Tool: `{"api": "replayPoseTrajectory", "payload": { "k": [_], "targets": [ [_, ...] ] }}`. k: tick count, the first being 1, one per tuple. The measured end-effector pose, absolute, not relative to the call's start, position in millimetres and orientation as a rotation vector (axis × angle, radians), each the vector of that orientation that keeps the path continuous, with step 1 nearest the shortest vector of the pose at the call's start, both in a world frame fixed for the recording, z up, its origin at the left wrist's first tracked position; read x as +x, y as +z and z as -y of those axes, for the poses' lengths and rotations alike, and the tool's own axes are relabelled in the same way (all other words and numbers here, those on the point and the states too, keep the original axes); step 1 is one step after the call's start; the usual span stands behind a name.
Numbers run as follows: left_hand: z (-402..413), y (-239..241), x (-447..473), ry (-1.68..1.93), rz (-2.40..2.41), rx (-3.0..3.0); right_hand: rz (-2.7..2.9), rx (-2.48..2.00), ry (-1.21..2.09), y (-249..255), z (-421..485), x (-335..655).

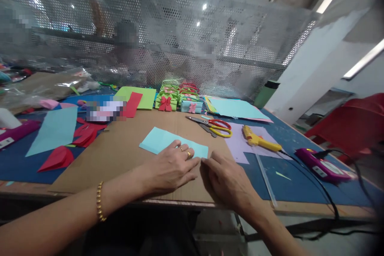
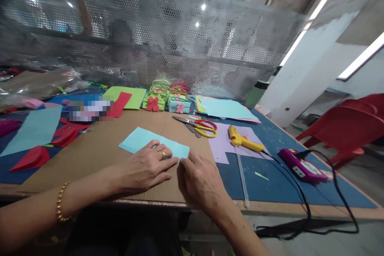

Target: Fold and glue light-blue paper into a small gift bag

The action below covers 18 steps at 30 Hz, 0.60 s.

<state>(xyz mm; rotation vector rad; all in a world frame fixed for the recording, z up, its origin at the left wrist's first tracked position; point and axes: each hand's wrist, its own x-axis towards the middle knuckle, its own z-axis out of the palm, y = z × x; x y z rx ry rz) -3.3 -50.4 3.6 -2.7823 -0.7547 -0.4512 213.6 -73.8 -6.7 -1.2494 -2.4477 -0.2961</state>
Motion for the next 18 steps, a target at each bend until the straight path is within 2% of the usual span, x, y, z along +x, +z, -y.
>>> {"api": "replayPoseTrajectory", "payload": {
  "k": [7, 18],
  "targets": [
    [49, 3, -10, -0.407, 0.757, -2.826, 2.457, -1.311, -0.221, -11, 72, 221],
    [67, 3, -35, -0.349, 0.727, -2.833, 2.472, -1.287, -0.329, -11, 74, 219]
  ]
}}
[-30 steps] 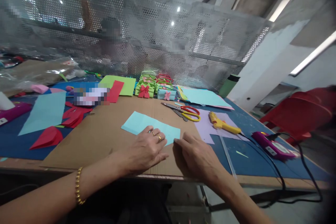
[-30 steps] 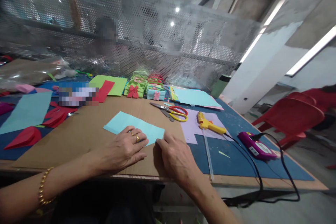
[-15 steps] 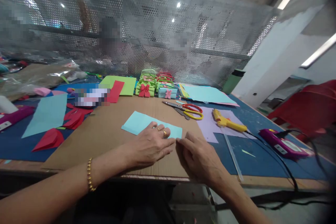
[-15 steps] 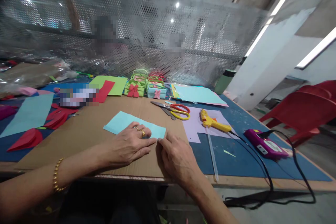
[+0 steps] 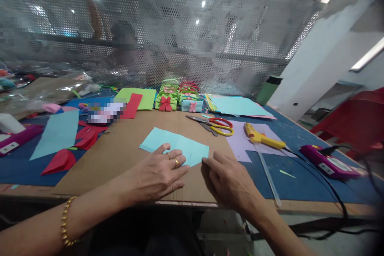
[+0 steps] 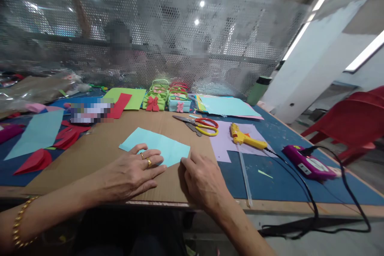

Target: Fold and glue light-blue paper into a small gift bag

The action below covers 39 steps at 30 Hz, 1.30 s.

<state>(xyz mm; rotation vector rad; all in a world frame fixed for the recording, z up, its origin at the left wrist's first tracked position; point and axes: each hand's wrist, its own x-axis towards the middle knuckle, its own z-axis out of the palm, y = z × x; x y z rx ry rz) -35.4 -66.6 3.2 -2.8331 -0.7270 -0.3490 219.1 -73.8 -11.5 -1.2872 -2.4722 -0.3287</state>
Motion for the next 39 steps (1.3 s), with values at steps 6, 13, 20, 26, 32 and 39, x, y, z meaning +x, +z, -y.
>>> {"api": "replayPoseTrajectory", "payload": {
  "k": [6, 13, 20, 26, 32, 39],
  "targets": [
    [64, -2, -30, -0.543, 0.674, -2.912, 2.577, -1.114, -0.325, -7, 80, 215],
    [64, -3, -30, -0.585, 0.696, -3.015, 2.524, -1.159, -0.279, -8, 76, 218],
    [62, -5, -33, -0.606, 0.751, -3.049, 2.378, -1.357, -0.408, -12, 74, 229],
    [76, -8, -21, -0.580, 0.867, -3.067, 2.292, -1.031, -0.449, -15, 88, 212],
    [109, -20, 21, -0.724, 1.052, -2.883, 2.304, -0.955, -0.429, -23, 100, 210],
    [120, -7, -48, -0.812, 1.048, -2.667, 2.582, -0.879, -0.379, -14, 102, 233]
  ]
}}
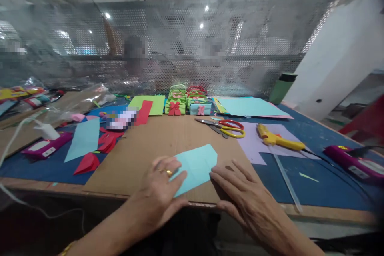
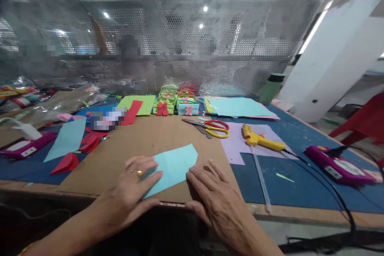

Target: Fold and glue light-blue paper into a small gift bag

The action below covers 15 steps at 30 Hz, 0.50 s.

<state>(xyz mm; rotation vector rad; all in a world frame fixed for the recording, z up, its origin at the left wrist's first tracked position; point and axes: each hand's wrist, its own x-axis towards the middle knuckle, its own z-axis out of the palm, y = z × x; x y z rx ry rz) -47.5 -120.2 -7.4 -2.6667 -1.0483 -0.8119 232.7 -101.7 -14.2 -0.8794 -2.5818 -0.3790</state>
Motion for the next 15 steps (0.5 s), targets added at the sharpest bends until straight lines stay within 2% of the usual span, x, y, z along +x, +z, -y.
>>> {"api": "replayPoseTrajectory", "payload": {
  "k": [7, 12, 15],
  "targets": [
    [136, -23, -81, -0.772, 0.915, -2.661, 2.542, -0.951, -0.369, -14, 89, 239],
    [125, -28, -66, -0.977, 0.846, -2.600, 2.454, -0.977, -0.437, -15, 99, 230],
    [122, -26, -65, -1.015, 0.866, -2.614, 2.400, -0.909, -0.333, -14, 115, 209]
  ]
}}
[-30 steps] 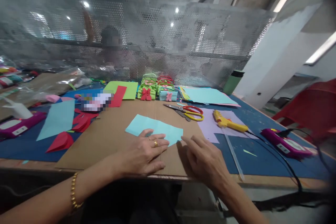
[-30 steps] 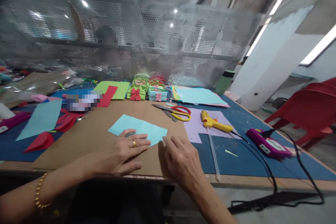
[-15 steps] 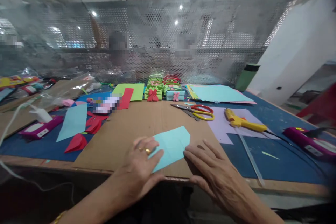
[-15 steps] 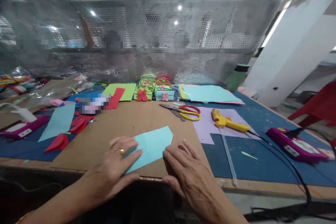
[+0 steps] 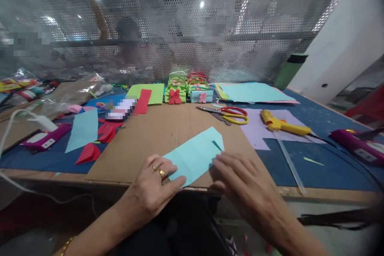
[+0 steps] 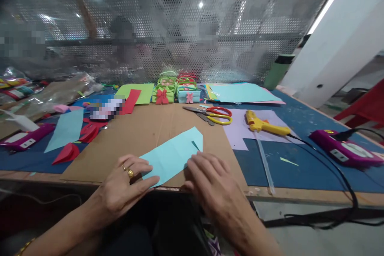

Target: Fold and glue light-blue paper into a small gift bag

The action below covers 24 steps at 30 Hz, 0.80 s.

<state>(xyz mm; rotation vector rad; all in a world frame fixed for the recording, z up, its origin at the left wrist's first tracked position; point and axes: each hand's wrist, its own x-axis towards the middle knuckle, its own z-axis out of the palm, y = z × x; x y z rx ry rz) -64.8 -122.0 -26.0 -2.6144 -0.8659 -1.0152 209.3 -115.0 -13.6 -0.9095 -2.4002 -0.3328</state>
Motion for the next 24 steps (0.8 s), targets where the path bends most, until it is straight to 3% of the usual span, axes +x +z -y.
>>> {"api": "replayPoseTrajectory", "payload": {
  "k": [5, 14, 24],
  "targets": [
    [127, -23, -66, -1.028, 1.002, -2.675, 2.348, -0.792, -0.136, -20, 132, 171],
    [114, 1, -61, -1.025, 1.580, -3.000, 2.202, -0.835, -0.124, -33, 133, 163],
    [103, -8, -46, -0.900, 1.737, -2.838, 2.240, -0.808, -0.221, -41, 133, 163]
  ]
}}
